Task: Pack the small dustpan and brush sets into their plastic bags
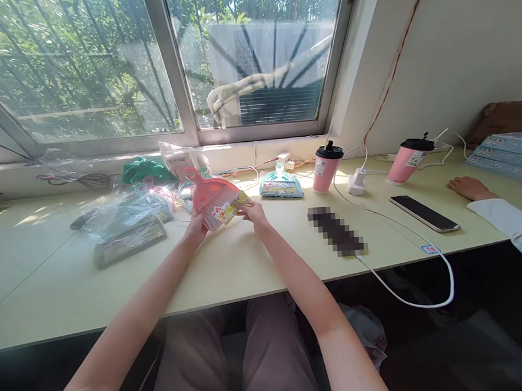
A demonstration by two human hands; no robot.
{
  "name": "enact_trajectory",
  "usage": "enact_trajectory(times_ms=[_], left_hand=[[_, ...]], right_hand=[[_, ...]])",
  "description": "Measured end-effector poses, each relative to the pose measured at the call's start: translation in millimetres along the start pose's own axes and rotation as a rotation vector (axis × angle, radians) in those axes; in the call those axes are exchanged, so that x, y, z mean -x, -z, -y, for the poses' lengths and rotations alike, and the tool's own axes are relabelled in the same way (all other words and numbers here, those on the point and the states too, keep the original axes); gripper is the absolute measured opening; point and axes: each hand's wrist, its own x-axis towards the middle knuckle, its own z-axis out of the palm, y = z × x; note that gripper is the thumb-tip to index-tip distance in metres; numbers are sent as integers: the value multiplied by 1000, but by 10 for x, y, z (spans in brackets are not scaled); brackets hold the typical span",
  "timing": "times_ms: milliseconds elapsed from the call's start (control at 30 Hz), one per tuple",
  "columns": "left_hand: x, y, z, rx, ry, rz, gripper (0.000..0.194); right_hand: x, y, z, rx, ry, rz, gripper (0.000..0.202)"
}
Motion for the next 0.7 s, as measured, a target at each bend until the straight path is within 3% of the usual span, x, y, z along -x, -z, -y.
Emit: enact_trajectory(times_ms=[133,267,467,567,700], left_hand=[[49,-43,45,2,-47,160,89],[114,-50,20,-28,-20,285,90],[107,-22,-21,-85,12,238,93],[100,-25,-19,-77,-3,232,90],[140,-74,-13,-67,-15,215,91]], right_hand=[[-44,-42,-38,7,48,-130,13],[-26,-126,-93,67,93,-170,10],[15,-200,-131,342,248,-217,9],[-2,-191,-134,561,288,-343,18],[-18,-196,-141,584,363,-466,43]])
